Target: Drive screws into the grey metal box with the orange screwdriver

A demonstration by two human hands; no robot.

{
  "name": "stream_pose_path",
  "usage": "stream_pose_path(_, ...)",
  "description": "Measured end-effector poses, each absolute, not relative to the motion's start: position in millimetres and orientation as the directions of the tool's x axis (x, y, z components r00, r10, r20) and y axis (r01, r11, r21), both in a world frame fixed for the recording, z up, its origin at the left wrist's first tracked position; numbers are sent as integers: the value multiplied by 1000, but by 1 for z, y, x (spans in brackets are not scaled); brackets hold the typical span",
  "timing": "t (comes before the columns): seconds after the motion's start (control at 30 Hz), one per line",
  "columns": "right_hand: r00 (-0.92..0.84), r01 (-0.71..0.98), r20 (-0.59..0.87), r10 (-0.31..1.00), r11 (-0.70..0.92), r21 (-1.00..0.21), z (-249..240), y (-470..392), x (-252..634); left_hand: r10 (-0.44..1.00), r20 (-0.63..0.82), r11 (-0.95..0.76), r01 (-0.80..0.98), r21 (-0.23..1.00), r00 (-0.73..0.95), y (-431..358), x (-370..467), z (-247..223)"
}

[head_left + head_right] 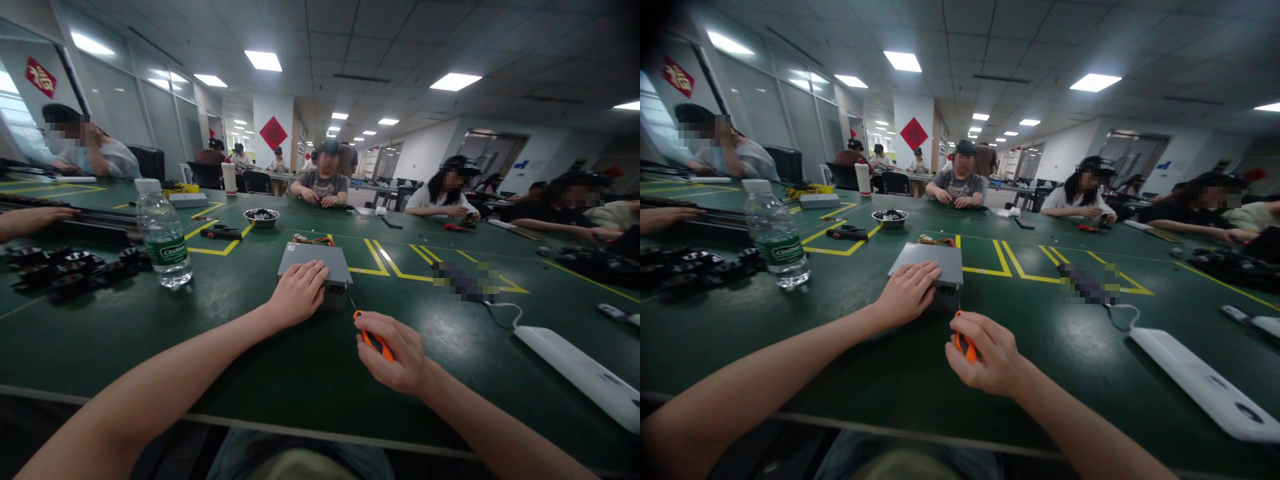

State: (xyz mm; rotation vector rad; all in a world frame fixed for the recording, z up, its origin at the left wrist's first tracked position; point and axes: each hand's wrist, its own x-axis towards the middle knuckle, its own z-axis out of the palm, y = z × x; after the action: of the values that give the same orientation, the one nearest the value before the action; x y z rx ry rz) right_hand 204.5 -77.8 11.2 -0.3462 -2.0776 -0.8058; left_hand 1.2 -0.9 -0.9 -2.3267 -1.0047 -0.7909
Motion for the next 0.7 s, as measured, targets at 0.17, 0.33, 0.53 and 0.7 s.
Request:
stream_pose_path(0.17,-540,525,841,4,783,334,11,-78,203,485,669,-616,763,-196,564,0,1,-3)
stream_pose_path(0.33,-595,530,803,-44,730,432,12,-78,206,492,666,-617,764,-188,561,0,0,-3)
stream_pose_path(0.53,-619,457,786,3,815,357,-1,-74,215,486,671,-616,764,-191,560,-1,0,-2)
stream_pose_path(0.7,-595,519,804,0,764,384,3,-73,214,490,662,-618,762,-195,567,0,0,-2)
